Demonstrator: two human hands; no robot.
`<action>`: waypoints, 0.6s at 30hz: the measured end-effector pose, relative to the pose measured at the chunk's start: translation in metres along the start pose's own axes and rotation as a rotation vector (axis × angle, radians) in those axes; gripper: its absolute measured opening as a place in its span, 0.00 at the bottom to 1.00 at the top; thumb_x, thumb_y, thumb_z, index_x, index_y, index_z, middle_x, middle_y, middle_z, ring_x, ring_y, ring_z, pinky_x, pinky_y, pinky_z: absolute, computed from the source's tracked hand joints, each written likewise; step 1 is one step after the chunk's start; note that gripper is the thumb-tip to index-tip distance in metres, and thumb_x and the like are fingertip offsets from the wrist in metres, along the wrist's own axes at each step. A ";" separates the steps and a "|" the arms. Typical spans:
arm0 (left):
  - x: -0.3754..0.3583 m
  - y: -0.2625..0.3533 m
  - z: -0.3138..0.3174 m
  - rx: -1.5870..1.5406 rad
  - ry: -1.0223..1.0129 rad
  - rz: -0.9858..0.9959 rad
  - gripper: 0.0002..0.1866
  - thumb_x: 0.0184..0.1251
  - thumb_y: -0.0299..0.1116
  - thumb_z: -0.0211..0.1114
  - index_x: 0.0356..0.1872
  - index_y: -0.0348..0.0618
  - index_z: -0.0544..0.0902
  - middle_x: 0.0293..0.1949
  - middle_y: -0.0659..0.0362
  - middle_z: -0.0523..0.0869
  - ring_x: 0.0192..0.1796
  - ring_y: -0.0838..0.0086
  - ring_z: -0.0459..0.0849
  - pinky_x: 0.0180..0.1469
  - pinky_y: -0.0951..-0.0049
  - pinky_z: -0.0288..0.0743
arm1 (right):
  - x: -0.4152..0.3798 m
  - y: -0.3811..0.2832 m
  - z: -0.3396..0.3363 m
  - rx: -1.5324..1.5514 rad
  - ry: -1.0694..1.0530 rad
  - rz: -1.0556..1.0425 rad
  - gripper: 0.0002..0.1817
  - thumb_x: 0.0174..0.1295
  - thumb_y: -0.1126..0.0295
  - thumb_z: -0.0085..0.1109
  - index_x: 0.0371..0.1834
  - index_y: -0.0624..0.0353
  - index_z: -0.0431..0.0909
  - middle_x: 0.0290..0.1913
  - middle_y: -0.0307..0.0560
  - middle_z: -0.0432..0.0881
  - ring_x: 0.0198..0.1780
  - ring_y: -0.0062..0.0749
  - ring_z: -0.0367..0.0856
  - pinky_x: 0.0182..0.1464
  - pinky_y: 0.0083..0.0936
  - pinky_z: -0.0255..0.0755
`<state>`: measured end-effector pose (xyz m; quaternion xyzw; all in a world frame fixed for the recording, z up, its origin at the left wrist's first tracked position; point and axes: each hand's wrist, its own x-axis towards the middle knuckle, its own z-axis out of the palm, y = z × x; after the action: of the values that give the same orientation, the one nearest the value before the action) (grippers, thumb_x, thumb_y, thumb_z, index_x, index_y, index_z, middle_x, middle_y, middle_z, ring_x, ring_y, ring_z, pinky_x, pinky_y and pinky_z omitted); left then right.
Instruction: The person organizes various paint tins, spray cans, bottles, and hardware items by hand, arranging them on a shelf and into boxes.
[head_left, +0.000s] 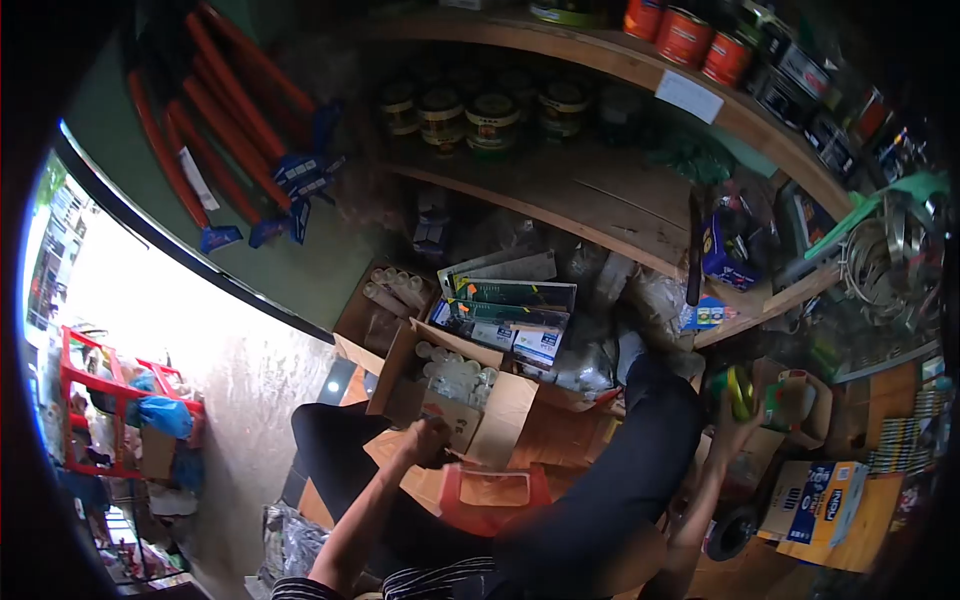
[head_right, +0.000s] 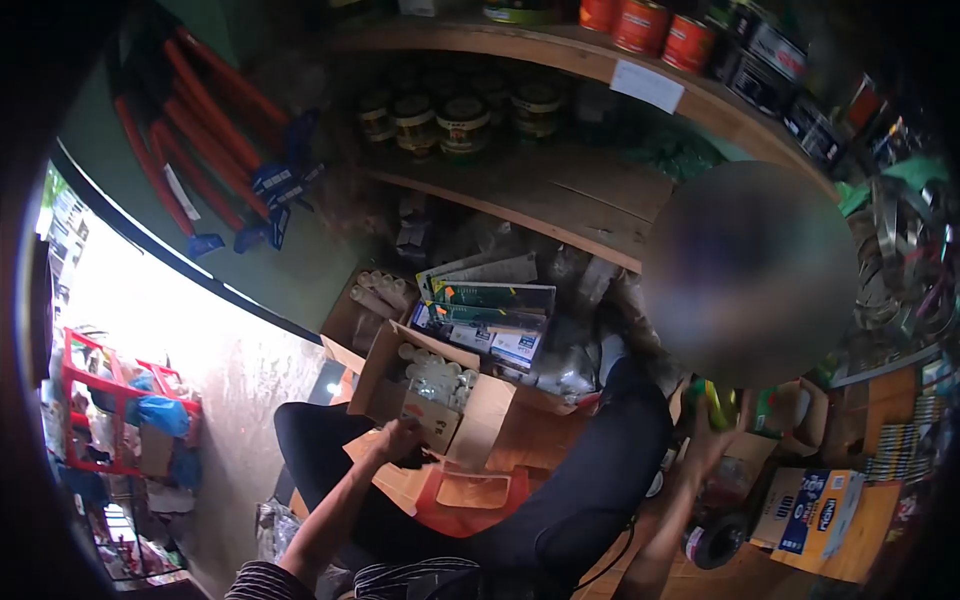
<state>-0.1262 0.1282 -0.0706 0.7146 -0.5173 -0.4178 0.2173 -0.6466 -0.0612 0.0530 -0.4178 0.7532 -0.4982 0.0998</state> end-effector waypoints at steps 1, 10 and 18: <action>0.004 -0.002 -0.005 -0.177 -0.025 -0.155 0.07 0.67 0.32 0.64 0.37 0.39 0.85 0.34 0.52 0.89 0.37 0.63 0.91 0.38 0.66 0.84 | 0.016 -0.032 0.011 0.044 -0.052 -0.101 0.50 0.54 0.57 0.80 0.75 0.66 0.61 0.68 0.58 0.70 0.70 0.45 0.70 0.73 0.36 0.62; 0.009 0.021 -0.020 -0.154 -0.004 -0.057 0.14 0.70 0.39 0.64 0.46 0.38 0.85 0.35 0.45 0.90 0.40 0.53 0.91 0.42 0.59 0.83 | 0.023 -0.269 0.262 0.154 -0.866 -0.262 0.64 0.41 0.52 0.87 0.76 0.66 0.52 0.66 0.56 0.76 0.67 0.38 0.74 0.71 0.31 0.67; 0.002 0.021 -0.042 -0.332 0.015 -0.200 0.13 0.70 0.38 0.64 0.46 0.38 0.84 0.39 0.43 0.90 0.45 0.50 0.90 0.47 0.58 0.83 | -0.011 -0.289 0.426 0.407 -0.642 -0.406 0.62 0.42 0.54 0.86 0.75 0.65 0.52 0.65 0.58 0.73 0.67 0.44 0.73 0.69 0.35 0.67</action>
<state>-0.1028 0.1133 -0.0324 0.7199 -0.3662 -0.5114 0.2935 -0.2454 -0.3821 0.0851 -0.6633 0.4726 -0.4908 0.3096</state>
